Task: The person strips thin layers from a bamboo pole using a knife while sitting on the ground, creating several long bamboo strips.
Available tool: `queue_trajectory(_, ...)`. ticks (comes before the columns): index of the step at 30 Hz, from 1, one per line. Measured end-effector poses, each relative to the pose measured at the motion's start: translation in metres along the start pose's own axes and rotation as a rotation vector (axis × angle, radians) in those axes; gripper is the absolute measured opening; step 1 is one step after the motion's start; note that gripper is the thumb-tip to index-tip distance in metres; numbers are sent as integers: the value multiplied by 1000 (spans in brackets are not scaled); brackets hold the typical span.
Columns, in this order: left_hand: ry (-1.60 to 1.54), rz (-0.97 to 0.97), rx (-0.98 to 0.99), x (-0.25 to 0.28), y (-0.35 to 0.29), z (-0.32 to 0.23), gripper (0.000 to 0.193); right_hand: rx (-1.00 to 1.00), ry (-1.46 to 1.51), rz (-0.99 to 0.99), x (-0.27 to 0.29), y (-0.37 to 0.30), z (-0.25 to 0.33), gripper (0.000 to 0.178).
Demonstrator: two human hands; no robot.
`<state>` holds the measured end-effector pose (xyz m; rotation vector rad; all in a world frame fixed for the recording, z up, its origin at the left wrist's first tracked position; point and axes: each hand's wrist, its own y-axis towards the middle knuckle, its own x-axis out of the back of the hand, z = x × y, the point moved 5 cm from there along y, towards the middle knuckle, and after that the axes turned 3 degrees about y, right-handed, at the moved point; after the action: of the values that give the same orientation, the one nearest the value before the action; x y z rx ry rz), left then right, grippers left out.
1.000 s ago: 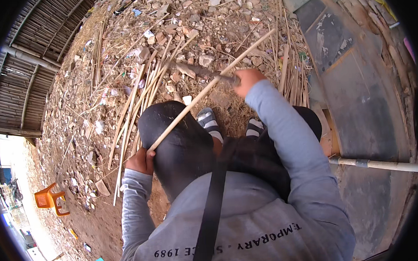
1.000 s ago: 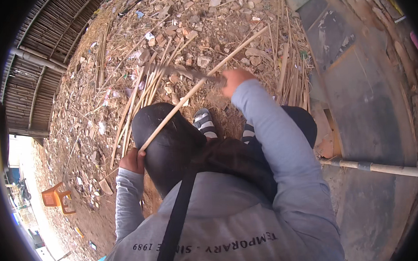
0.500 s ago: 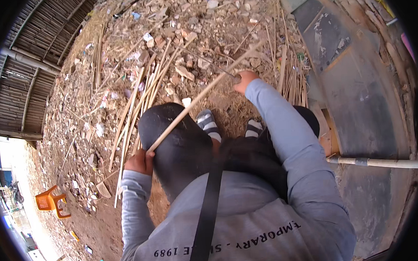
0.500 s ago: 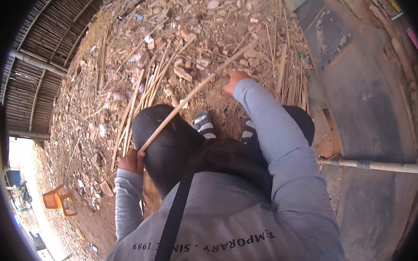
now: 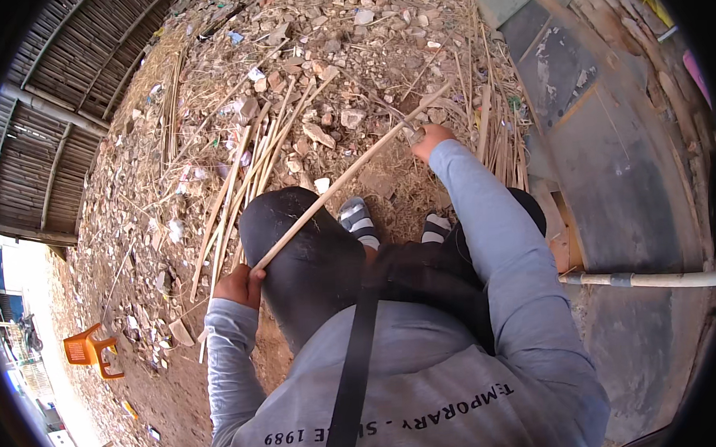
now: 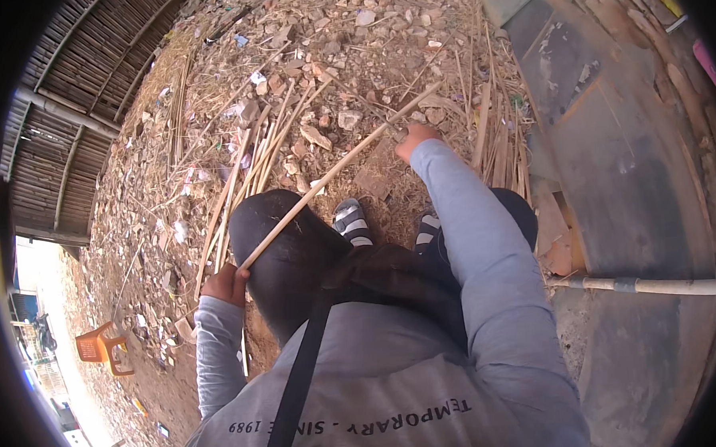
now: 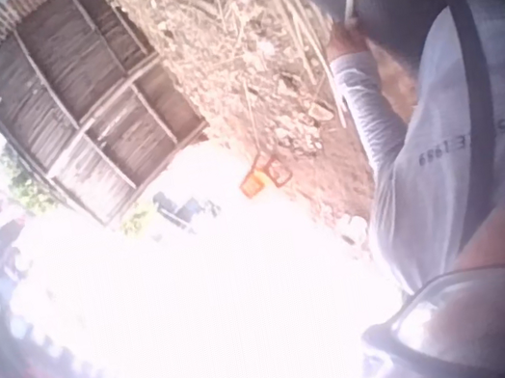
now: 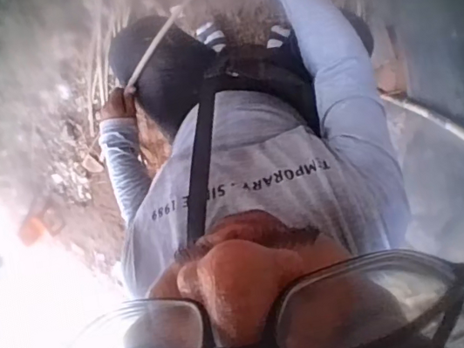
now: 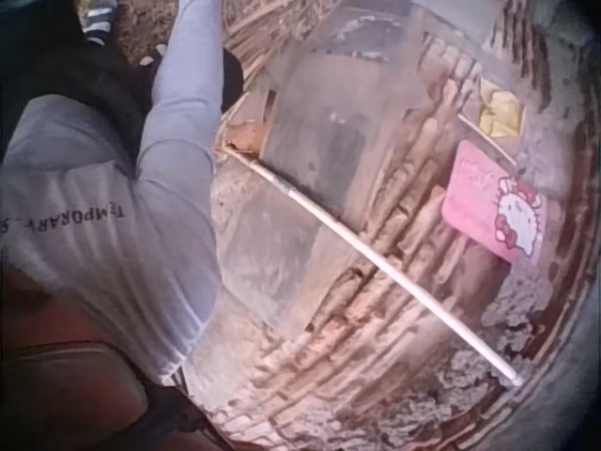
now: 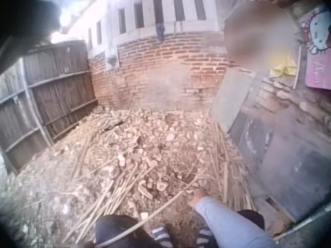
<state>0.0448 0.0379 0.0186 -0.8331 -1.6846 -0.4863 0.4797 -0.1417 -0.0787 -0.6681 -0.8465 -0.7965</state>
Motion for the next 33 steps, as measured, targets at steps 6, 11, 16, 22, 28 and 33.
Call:
queue_trajectory(6,-2,5,15,-13,-1,13,38,272,-33,147,19,-58,78,33)
queue_trajectory(11,2,30,0,-11,3,7,40,143,-25,112,14,-33,42,32)
queue_trajectory(16,46,50,32,-4,1,5,41,169,-4,69,16,-37,59,33)
queue_trajectory(22,87,38,11,-10,0,1,41,223,-53,53,-11,-24,32,39)
queue_trajectory(28,163,51,27,2,0,-4,41,112,-120,206,19,-32,52,37)
queue_trajectory(33,107,30,15,-5,-1,0,39,349,-123,264,17,-68,90,32)
